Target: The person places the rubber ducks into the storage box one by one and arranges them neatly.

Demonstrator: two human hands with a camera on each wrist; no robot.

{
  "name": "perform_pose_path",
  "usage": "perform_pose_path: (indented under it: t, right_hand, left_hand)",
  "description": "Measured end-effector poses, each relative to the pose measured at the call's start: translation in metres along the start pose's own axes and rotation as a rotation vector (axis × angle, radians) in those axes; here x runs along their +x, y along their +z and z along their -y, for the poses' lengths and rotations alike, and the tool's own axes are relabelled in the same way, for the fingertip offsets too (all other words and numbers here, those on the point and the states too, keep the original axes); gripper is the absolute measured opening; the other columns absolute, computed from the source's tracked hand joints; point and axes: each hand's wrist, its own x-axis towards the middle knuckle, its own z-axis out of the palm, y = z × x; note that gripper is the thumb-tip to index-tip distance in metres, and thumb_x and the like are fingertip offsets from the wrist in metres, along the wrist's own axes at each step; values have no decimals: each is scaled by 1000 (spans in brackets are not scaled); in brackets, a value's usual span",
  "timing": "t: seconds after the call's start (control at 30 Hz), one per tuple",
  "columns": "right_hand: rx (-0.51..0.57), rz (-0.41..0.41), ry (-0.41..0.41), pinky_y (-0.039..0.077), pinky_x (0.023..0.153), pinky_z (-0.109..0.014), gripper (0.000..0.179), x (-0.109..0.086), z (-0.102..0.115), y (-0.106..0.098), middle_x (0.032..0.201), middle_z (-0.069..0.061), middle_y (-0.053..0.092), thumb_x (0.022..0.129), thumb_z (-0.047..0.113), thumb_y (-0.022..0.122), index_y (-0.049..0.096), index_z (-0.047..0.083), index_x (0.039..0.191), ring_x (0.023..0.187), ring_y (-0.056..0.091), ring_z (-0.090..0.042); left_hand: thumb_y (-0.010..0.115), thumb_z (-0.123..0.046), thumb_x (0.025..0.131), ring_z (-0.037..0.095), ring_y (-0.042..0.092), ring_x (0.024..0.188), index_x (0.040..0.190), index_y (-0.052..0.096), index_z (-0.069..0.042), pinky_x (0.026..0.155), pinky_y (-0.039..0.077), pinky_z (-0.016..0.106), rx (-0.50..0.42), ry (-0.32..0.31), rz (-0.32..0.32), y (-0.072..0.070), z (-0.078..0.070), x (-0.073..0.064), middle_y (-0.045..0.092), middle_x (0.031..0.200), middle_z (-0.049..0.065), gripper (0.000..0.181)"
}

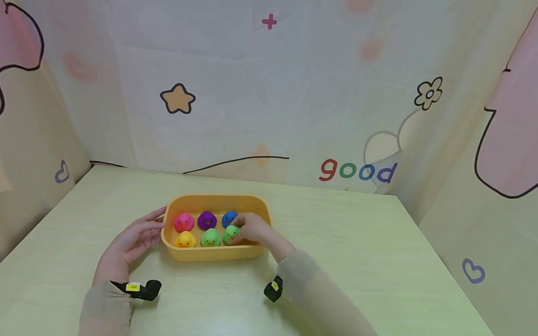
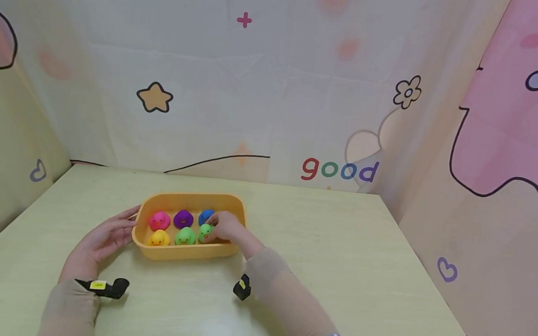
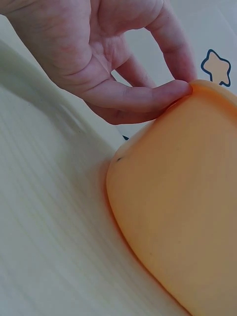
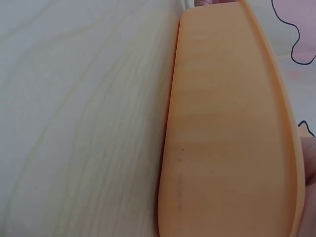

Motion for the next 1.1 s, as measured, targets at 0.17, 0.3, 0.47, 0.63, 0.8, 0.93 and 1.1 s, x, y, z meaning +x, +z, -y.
perform_pose_path:
  t: [0.17, 0.3, 0.47, 0.63, 0.8, 0.93, 1.1]
  right_hand:
    - [-56, -4, -11, 49, 94, -33, 27, 0, 1, 1, 111, -10, 68, 78, 1, 79, 69, 1, 103, 92, 53, -17]
    - [-132, -15, -37, 48, 95, -33, 28, -2, 2, 1, 110, -10, 69, 77, 1, 80, 69, 1, 103, 94, 55, -18]
    - [-201, -14, -58, 48, 96, -34, 29, -3, 3, 0, 111, -11, 69, 77, -2, 79, 68, 0, 103, 99, 57, -19]
    - [-216, 0, -40, 47, 85, -28, 25, -6, 2, -3, 106, -9, 68, 78, -6, 74, 68, 1, 101, 91, 52, -17]
    - [-282, -5, -44, 49, 94, -36, 29, -14, 2, -11, 120, -10, 66, 80, 1, 75, 69, 4, 108, 103, 58, -24]
    - [-280, -41, -56, 50, 98, -43, 36, -25, 5, -22, 128, -12, 63, 79, 3, 75, 68, 6, 113, 113, 59, -30]
    - [-231, -75, -96, 51, 97, -43, 30, -39, 14, -33, 124, -15, 64, 86, 3, 69, 66, 2, 116, 112, 61, -33]
  left_hand:
    - [47, 3, 99, 10, 65, 87, 114, 63, -25, 80, 55, 20, -2, 6, 8, 1, 0, 0, 62, 109, 1, 35]
    - [48, 3, 98, 10, 65, 89, 115, 61, -24, 82, 55, 20, -4, 1, -3, 2, 0, -1, 62, 111, 0, 34]
    - [49, 2, 98, 11, 66, 94, 122, 59, -23, 84, 55, 20, -3, -3, -9, 2, -1, -1, 63, 113, -3, 36]
    - [47, 1, 99, 10, 65, 95, 135, 50, -19, 83, 55, 19, 19, -6, 3, 2, 1, 3, 63, 114, -4, 41]
    - [47, 1, 99, 9, 65, 92, 123, 58, -23, 83, 55, 19, 11, -5, 24, 4, 3, 6, 63, 113, -2, 35]
    - [47, 1, 99, 9, 65, 93, 115, 62, -26, 84, 54, 19, 24, -4, 46, 0, 2, 8, 63, 112, -3, 34]
    - [51, -3, 99, 8, 64, 95, 139, 49, -24, 86, 54, 20, 165, -14, 19, -10, -3, 8, 61, 111, -6, 45]
